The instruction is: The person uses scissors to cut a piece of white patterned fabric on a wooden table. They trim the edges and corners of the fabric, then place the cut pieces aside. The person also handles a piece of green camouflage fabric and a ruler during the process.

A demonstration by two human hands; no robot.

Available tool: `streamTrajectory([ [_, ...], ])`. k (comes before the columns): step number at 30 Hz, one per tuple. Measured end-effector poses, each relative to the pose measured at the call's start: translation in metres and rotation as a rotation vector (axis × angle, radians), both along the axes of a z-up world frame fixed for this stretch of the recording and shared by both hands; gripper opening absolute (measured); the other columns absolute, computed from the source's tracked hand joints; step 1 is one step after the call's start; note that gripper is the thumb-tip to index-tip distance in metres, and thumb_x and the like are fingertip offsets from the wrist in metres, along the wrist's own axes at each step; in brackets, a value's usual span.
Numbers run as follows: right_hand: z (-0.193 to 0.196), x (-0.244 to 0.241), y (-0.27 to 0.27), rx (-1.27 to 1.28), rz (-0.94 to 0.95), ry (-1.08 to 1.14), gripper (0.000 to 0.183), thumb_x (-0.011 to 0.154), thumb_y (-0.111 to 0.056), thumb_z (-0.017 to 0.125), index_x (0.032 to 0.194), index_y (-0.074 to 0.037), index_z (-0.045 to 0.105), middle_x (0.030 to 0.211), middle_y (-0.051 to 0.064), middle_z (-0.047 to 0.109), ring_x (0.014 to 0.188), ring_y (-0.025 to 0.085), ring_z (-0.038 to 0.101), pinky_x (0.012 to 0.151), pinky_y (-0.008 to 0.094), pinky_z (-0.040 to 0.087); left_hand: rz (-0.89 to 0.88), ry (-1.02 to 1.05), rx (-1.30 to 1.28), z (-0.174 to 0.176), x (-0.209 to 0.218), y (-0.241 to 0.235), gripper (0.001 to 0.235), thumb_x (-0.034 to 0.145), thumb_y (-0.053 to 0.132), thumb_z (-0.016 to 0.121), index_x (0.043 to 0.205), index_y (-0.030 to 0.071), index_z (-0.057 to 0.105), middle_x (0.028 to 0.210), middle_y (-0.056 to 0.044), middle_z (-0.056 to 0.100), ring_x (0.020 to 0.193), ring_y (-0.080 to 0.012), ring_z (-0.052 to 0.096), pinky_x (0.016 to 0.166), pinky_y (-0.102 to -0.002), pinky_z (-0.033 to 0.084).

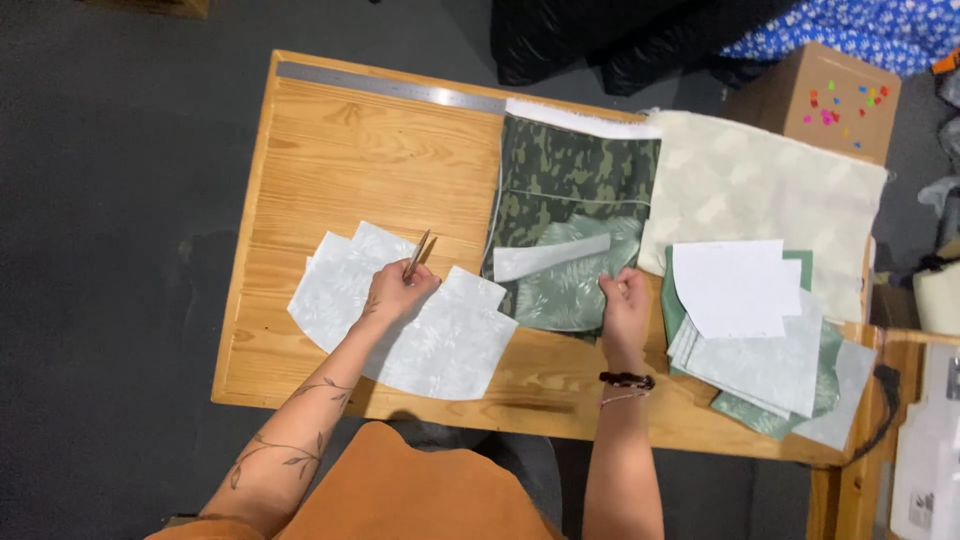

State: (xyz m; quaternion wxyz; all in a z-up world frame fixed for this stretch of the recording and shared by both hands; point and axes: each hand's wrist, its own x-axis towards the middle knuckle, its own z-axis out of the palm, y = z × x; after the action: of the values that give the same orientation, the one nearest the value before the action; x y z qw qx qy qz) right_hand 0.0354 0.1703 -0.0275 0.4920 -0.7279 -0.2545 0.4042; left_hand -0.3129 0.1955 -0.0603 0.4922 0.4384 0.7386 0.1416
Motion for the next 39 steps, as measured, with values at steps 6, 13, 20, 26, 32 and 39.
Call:
streamTrajectory([
  [6, 0.072, -0.017, 0.004, 0.085, 0.091, 0.013, 0.022, 0.098, -0.008, 0.061, 0.112, -0.016, 0.046, 0.088, -0.004, 0.045, 0.084, 0.007, 0.046, 0.075, 0.023, 0.040, 0.001, -0.290, 0.096, 0.046, 0.061, -0.003, 0.035, 0.078, 0.041, 0.082, 0.105, 0.019, 0.079, 0.098, -0.008, 0.078, 0.103, -0.0267, 0.071, 0.088, -0.039, 0.056],
  [13, 0.102, -0.072, -0.008, 0.143, 0.375, -0.264, 0.037, 0.084, -0.008, 0.079, 0.118, -0.008, 0.064, 0.092, 0.017, 0.074, 0.082, 0.018, 0.068, 0.076, 0.034, 0.058, 0.073, -0.885, 0.160, 0.102, 0.114, -0.016, 0.046, 0.085, 0.028, 0.083, 0.126, 0.010, 0.071, 0.112, -0.011, 0.076, 0.104, -0.0133, 0.067, 0.093, -0.031, 0.056],
  [20, 0.078, -0.103, -0.034, -0.089, 0.378, -0.355, 0.017, 0.065, -0.026, 0.090, 0.075, -0.024, 0.076, 0.058, -0.004, 0.066, 0.049, 0.004, 0.054, 0.058, 0.020, 0.053, 0.188, -0.811, 0.125, 0.105, 0.092, -0.047, 0.051, 0.075, 0.017, 0.089, 0.121, 0.004, 0.071, 0.097, -0.010, 0.078, 0.083, -0.0111, 0.073, 0.078, -0.023, 0.061],
  [26, 0.049, -0.133, -0.050, -0.103, 0.505, 0.221, 0.053, 0.045, -0.011, 0.103, 0.086, -0.009, 0.071, 0.065, 0.002, 0.071, 0.055, 0.006, 0.059, 0.052, 0.018, 0.049, 0.377, -0.640, -0.016, 0.057, 0.062, -0.083, 0.036, 0.077, 0.022, 0.085, 0.106, 0.003, 0.075, 0.080, -0.005, 0.074, 0.070, -0.0098, 0.064, 0.063, -0.022, 0.051],
  [32, 0.131, -0.121, -0.063, -0.156, 0.117, 0.121, 0.022, 0.091, -0.026, 0.077, 0.105, -0.011, 0.069, 0.088, 0.003, 0.069, 0.076, 0.011, 0.059, 0.070, 0.025, 0.050, 0.586, -0.233, 0.108, 0.028, -0.030, -0.105, 0.032, 0.081, 0.030, 0.078, 0.109, 0.015, 0.075, 0.085, -0.008, 0.062, 0.083, -0.0189, 0.054, 0.072, -0.032, 0.043],
  [39, 0.024, -0.086, -0.094, -0.277, 0.400, -0.009, 0.039, 0.087, -0.032, 0.082, 0.115, -0.009, 0.068, 0.084, 0.014, 0.075, 0.070, 0.018, 0.070, 0.062, 0.033, 0.059, 0.481, -0.003, 0.363, 0.042, -0.146, -0.084, 0.032, 0.090, 0.035, 0.078, 0.112, 0.012, 0.072, 0.083, -0.005, 0.062, 0.082, -0.0176, 0.057, 0.072, -0.030, 0.044],
])
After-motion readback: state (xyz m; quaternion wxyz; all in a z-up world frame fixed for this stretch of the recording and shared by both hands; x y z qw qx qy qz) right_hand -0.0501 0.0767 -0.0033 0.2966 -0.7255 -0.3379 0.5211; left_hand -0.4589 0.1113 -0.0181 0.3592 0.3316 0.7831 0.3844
